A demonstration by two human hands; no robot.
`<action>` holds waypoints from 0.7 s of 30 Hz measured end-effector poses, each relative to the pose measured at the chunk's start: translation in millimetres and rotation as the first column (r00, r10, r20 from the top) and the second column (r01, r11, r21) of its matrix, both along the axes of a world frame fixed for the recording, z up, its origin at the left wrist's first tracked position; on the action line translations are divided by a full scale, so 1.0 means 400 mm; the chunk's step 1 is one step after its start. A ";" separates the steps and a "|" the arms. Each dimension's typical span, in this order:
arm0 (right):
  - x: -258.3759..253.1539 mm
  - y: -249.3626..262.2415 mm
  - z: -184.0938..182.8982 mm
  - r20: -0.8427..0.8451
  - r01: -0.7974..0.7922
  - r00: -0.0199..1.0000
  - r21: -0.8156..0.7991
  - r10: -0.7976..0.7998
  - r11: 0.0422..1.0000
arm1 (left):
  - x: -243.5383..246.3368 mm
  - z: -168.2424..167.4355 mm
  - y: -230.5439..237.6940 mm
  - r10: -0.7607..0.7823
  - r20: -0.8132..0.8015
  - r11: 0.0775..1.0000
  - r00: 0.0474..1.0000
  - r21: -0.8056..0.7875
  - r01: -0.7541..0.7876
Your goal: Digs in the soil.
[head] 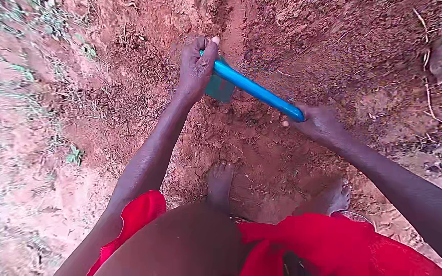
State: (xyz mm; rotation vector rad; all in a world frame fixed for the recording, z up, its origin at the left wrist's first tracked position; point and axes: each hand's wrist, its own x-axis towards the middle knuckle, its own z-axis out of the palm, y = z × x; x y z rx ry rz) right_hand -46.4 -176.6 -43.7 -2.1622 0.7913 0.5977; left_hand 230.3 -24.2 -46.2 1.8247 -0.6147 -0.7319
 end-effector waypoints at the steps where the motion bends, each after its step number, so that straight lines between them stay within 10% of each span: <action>1: -0.036 0.021 -0.001 0.012 0.028 1.000 0.008 -0.028 1.000 | -0.020 0.011 -0.002 -0.036 0.002 0.999 0.999 0.034 0.036; 6: -0.171 0.012 -0.014 -0.005 -0.019 1.000 -0.037 0.019 0.999 | -0.214 0.014 0.057 0.031 0.043 0.999 0.999 0.031 -0.033; 11: -0.137 -0.180 0.004 0.197 -0.374 0.859 -0.393 0.474 0.840 | -0.392 -0.022 0.175 0.220 -0.186 0.967 0.957 -0.090 -0.240; 15: -0.087 -0.313 0.101 0.172 -0.531 0.702 -0.520 0.691 0.668 | -0.485 -0.033 0.185 0.005 -0.237 0.970 0.972 -0.237 -0.062; 21: -0.149 -0.458 0.332 -0.060 -0.499 0.775 -0.670 0.630 0.550 | -0.492 -0.006 -0.057 -0.155 -0.206 0.866 0.966 -0.499 0.033</action>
